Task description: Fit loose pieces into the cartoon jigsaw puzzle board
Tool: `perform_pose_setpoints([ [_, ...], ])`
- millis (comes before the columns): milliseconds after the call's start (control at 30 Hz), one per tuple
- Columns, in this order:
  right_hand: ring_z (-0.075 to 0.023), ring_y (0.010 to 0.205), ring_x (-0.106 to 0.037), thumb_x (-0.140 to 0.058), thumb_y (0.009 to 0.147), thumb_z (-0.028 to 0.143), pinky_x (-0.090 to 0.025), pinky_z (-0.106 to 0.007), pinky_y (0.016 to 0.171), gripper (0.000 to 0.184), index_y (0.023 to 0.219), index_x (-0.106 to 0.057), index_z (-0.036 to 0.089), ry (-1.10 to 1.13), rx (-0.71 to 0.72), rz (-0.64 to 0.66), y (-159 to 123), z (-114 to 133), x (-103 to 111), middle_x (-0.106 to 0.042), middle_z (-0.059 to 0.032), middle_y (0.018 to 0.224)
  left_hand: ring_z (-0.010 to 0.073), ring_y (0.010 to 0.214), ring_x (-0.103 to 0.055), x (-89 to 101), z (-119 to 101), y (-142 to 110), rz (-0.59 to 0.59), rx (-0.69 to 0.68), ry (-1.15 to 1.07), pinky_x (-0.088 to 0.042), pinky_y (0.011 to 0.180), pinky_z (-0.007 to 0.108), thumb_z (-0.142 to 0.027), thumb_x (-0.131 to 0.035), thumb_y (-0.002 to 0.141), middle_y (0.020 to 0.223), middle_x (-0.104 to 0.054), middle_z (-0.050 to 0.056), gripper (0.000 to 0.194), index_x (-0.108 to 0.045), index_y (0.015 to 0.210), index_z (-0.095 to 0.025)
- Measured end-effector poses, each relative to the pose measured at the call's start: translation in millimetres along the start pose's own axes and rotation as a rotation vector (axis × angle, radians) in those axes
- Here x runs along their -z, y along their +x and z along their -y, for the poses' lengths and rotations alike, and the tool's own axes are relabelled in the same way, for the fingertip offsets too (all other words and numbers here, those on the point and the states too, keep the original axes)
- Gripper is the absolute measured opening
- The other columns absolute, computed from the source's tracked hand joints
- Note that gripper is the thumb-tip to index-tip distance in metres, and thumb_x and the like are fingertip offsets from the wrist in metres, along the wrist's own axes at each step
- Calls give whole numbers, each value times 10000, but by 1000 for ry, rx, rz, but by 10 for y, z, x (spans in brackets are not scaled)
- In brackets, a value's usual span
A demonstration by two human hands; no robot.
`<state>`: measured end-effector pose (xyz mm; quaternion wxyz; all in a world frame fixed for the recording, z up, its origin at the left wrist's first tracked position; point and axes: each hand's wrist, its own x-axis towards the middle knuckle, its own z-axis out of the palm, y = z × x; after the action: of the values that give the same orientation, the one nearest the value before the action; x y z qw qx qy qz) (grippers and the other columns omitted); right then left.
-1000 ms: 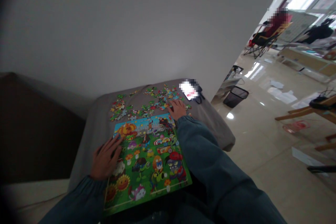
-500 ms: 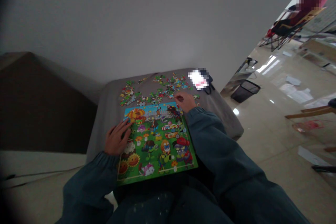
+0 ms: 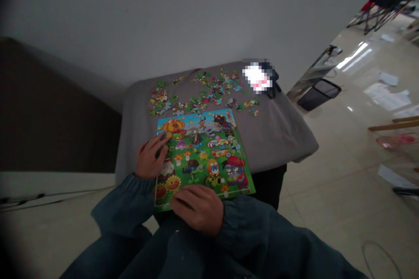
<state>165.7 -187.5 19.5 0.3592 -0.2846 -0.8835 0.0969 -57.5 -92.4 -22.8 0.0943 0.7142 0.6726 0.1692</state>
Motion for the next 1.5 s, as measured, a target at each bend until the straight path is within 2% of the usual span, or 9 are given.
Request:
perform_pose_setpoints([
  [100, -191, 1033, -655, -568, 972, 173, -546, -301, 893, 144, 980, -712, 161, -62, 6, 43, -2, 68, -220, -741, -45, 1024, 217, 1401, -448, -16, 10, -19, -13, -3, -1, -246, 1177, 444, -369, -387, 1005, 1497, -523, 6, 407, -621, 1331, -302],
  [200, -210, 1071, -630, -575, 972, 190, -519, -355, 929, 135, 973, -709, 175, -103, -2, 103, -119, 154, -313, -732, -47, 1025, 220, 1397, -455, -32, 21, -29, -21, -8, -18, -257, 1172, 455, -363, -395, 1004, 1488, -534, 3, 398, -626, 1323, -303],
  [300, -203, 1052, -617, -559, 976, 182, -497, -374, 939, 146, 993, -705, 185, -117, -27, 119, -219, 203, -322, -729, -45, 1053, 220, 1386, -471, -47, 27, -31, -31, -10, -31, -270, 1166, 465, -357, -415, 995, 1480, -541, -3, 385, -635, 1307, -310],
  [367, -234, 1116, -590, -583, 963, 225, -484, -391, 961, 159, 1057, -700, 174, -139, -52, 136, -234, 205, -327, -717, -57, 1137, 218, 1384, -475, -57, 31, -31, -38, -7, -30, -273, 1166, 467, -355, -422, 990, 1479, -542, -9, 379, -638, 1301, -319],
  [533, -298, 1237, -512, -631, 928, 394, -419, -460, 1032, 404, 1253, -640, 155, -183, -133, 248, -209, 177, -367, -660, -83, 1298, 221, 1387, -471, -71, 36, -38, -53, -15, -28, -278, 1168, 474, -359, -420, 991, 1479, -541, -15, 379, -637, 1300, -329],
  [833, -305, 1301, -471, -619, 938, 359, -281, -463, 1105, 366, 1280, -642, 230, -210, -247, 264, -283, 59, -280, -634, -51, 1347, 218, 1381, -477, -48, 19, -31, -49, -9, -40, -292, 1152, 485, -344, -441, 986, 1470, -551, -12, 364, -639, 1290, -327],
  [1033, -316, 1391, -414, -610, 944, 352, -278, -450, 1106, 360, 1286, -650, 245, -228, -258, 261, -271, 40, -232, -549, -85, 1466, 216, 1376, -482, -52, 26, -34, -53, -16, -37, -298, 1143, 480, -345, -437, 990, 1466, -555, -11, 357, -643, 1281, -324],
  [1267, -314, 1394, -416, -580, 965, 357, -284, -455, 1108, 363, 1307, -637, 251, -217, -250, 288, -274, 30, -234, -555, -43, 1470, 209, 1374, -485, -48, 13, -30, -49, -7, -43, -291, 1150, 473, -327, -442, 987, 1469, -552, -13, 354, -644, 1277, -318],
  [1500, -323, 1339, -438, -583, 964, 384, -358, -472, 1041, 376, 1326, -601, 282, -180, -206, 382, -138, 141, -391, -529, -29, 1489, 219, 1375, -486, -39, -4, -28, -37, 8, -46, -285, 1158, 478, -321, -459, 974, 1468, -553, -10, 359, -649, 1278, -318],
])
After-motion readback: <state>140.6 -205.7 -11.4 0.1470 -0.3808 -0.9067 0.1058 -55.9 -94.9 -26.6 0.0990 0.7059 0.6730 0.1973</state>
